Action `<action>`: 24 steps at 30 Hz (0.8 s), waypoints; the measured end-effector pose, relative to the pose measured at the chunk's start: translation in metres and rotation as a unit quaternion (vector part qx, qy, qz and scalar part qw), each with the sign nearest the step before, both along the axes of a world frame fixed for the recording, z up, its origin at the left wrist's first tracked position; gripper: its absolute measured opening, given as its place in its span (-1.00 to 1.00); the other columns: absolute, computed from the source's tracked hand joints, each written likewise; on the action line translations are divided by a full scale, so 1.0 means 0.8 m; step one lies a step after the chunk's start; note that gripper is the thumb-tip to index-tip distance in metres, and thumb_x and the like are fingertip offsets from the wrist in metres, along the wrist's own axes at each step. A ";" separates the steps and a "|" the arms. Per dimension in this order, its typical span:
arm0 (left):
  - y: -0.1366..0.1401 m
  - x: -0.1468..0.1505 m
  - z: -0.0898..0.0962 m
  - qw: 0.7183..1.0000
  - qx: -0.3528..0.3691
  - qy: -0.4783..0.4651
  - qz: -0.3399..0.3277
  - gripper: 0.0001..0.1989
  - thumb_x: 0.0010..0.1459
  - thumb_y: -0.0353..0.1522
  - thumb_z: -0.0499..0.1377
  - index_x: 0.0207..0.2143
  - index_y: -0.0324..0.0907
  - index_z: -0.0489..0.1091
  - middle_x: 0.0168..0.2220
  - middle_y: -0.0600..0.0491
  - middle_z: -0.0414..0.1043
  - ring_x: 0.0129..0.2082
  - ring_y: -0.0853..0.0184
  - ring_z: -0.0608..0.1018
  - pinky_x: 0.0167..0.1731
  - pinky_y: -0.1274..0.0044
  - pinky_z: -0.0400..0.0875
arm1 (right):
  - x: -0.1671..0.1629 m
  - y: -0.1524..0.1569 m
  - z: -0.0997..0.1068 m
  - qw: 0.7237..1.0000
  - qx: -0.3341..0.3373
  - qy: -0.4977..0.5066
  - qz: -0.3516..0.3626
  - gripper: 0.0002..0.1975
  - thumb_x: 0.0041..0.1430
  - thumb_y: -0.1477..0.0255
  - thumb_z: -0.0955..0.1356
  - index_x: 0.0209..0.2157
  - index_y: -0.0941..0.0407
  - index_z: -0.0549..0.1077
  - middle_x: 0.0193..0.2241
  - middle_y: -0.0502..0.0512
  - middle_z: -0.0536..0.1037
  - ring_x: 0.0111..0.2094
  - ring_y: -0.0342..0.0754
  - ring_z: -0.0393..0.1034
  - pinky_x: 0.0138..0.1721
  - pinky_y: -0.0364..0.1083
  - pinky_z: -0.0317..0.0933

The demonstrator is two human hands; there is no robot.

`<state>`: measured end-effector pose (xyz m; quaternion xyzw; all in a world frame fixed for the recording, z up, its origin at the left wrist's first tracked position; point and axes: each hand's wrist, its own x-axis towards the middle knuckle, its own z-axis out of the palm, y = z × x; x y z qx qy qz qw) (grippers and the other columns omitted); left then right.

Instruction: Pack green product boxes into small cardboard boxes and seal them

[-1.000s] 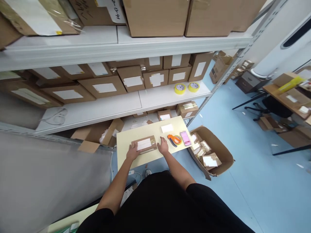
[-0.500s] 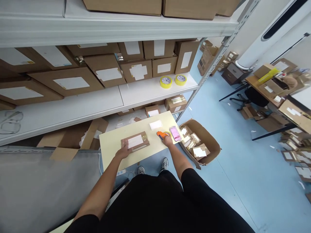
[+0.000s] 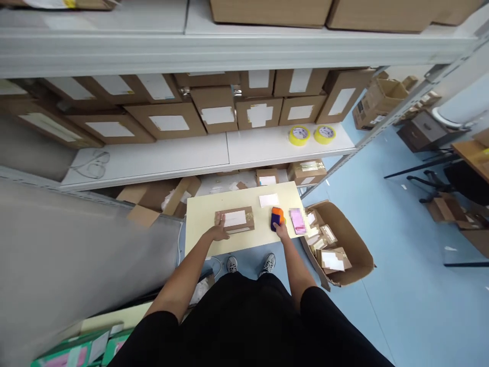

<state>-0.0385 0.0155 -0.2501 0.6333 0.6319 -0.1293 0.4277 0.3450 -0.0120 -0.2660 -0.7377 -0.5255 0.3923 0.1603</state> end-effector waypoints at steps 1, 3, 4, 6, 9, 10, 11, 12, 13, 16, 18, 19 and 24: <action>0.002 0.001 0.001 1.000 0.005 -0.006 0.011 0.38 -0.20 -0.01 0.43 0.54 -0.18 -0.21 0.49 -0.31 -0.75 0.30 -0.23 0.42 0.05 0.35 0.44 | -0.004 -0.008 0.006 0.999 0.003 0.034 0.002 -0.44 0.33 0.16 0.19 0.13 0.21 0.49 -0.13 0.25 0.67 -0.03 0.17 0.57 -0.01 0.08 0.44; 0.006 0.003 0.004 0.999 0.017 -0.017 0.032 0.32 -0.16 0.03 0.40 0.53 -0.19 -0.14 0.50 -0.29 -0.72 0.33 -0.27 0.37 0.13 0.30 0.39 | -0.018 -0.021 0.021 0.985 0.034 0.167 -0.005 -0.45 0.34 0.15 0.21 0.19 0.16 0.45 -0.05 0.25 0.66 0.05 0.17 0.54 0.05 0.09 0.42; 0.008 0.004 0.005 0.999 0.019 -0.020 0.036 0.28 -0.13 0.04 0.38 0.53 -0.19 -0.12 0.51 -0.28 -0.71 0.34 -0.27 0.35 0.16 0.27 0.36 | -0.029 -0.025 0.029 0.976 0.043 0.214 0.000 -0.46 0.33 0.14 0.23 0.20 0.13 0.44 -0.04 0.23 0.66 0.08 0.18 0.52 0.09 0.10 0.39; 0.009 0.005 0.007 0.999 0.019 -0.020 0.036 0.22 -0.05 0.03 0.34 0.53 -0.19 -0.11 0.52 -0.26 -0.70 0.36 -0.28 0.32 0.22 0.24 0.31 | -0.057 -0.022 0.048 0.964 0.054 0.260 0.026 -0.47 0.30 0.16 0.29 0.20 0.09 0.44 -0.03 0.19 0.65 0.12 0.19 0.48 0.14 0.11 0.35; 0.001 0.006 0.003 0.999 0.026 -0.020 0.028 0.20 0.00 -0.04 0.31 0.54 -0.21 -0.20 0.50 -0.27 -0.74 0.41 -0.27 0.24 0.25 0.22 0.27 | -0.105 0.004 0.075 0.959 0.061 0.259 0.096 -0.50 0.22 0.25 0.34 0.18 0.07 0.45 0.01 0.13 0.63 0.13 0.17 0.43 0.19 0.10 0.30; -0.004 0.007 0.001 0.999 0.034 -0.027 0.028 0.21 0.00 -0.06 0.30 0.54 -0.23 -0.23 0.50 -0.27 -0.76 0.43 -0.26 0.19 0.26 0.23 0.26 | -0.119 0.015 0.081 0.957 0.061 0.258 0.121 -0.51 0.20 0.27 0.35 0.16 0.07 0.45 0.02 0.12 0.62 0.12 0.15 0.43 0.18 0.09 0.29; -0.009 0.007 -0.002 0.998 0.044 -0.036 0.028 0.22 0.00 -0.08 0.30 0.54 -0.24 -0.28 0.49 -0.28 -0.78 0.46 -0.24 0.14 0.27 0.24 0.26 | -0.133 0.024 0.087 0.954 0.058 0.258 0.142 -0.52 0.19 0.29 0.35 0.14 0.08 0.46 0.01 0.11 0.62 0.10 0.14 0.44 0.18 0.08 0.29; -0.014 0.008 -0.005 0.997 0.053 -0.047 0.027 0.23 0.00 -0.09 0.30 0.54 -0.26 -0.32 0.49 -0.28 -0.79 0.48 -0.21 0.08 0.27 0.24 0.25 | -0.144 0.032 0.089 0.951 0.054 0.258 0.163 -0.52 0.17 0.31 0.35 0.13 0.09 0.46 0.01 0.11 0.61 0.08 0.14 0.45 0.17 0.08 0.30; -0.019 0.009 -0.007 0.996 0.061 -0.055 0.024 0.25 -0.01 -0.10 0.30 0.54 -0.26 -0.35 0.48 -0.28 -0.80 0.50 -0.20 0.03 0.28 0.25 0.24 | -0.152 0.038 0.090 0.948 0.046 0.256 0.183 -0.51 0.15 0.33 0.35 0.13 0.09 0.46 0.00 0.11 0.61 0.05 0.14 0.46 0.15 0.08 0.30; -0.028 0.012 -0.007 0.997 0.054 -0.055 0.014 0.33 -0.04 -0.11 0.35 0.54 -0.21 -0.43 0.48 -0.27 -0.85 0.51 -0.19 -0.01 0.29 0.27 0.23 | -0.165 0.038 0.081 0.947 0.024 0.227 0.227 -0.41 0.07 0.38 0.37 0.18 0.07 0.41 -0.01 0.09 0.61 -0.01 0.15 0.48 0.11 0.10 0.32; -0.030 0.014 -0.001 0.998 0.042 -0.053 0.019 0.35 -0.06 -0.10 0.38 0.54 -0.16 -0.44 0.48 -0.25 -0.86 0.50 -0.20 -0.01 0.31 0.27 0.21 | -0.166 0.028 0.070 0.950 0.026 0.206 0.233 -0.34 0.04 0.40 0.38 0.23 0.07 0.37 0.01 0.10 0.61 -0.02 0.16 0.49 0.09 0.11 0.34; -0.030 0.013 0.003 0.997 0.040 -0.059 0.023 0.35 -0.05 -0.10 0.38 0.54 -0.15 -0.44 0.48 -0.24 -0.85 0.51 -0.18 -0.03 0.32 0.27 0.19 | -0.165 0.023 0.065 0.952 0.034 0.199 0.229 -0.32 0.04 0.40 0.38 0.24 0.07 0.35 0.01 0.11 0.60 -0.01 0.16 0.48 0.09 0.11 0.34; -0.025 0.002 0.031 0.990 0.082 -0.108 0.049 0.16 0.00 -0.12 0.37 0.52 -0.20 -0.13 0.56 -0.22 -0.46 0.53 -0.12 -0.12 0.41 0.23 0.00 | -0.162 0.010 0.050 0.954 0.082 0.202 0.207 -0.35 0.12 0.19 0.44 0.24 0.05 0.35 0.01 0.14 0.59 0.01 0.16 0.48 0.12 0.15 0.34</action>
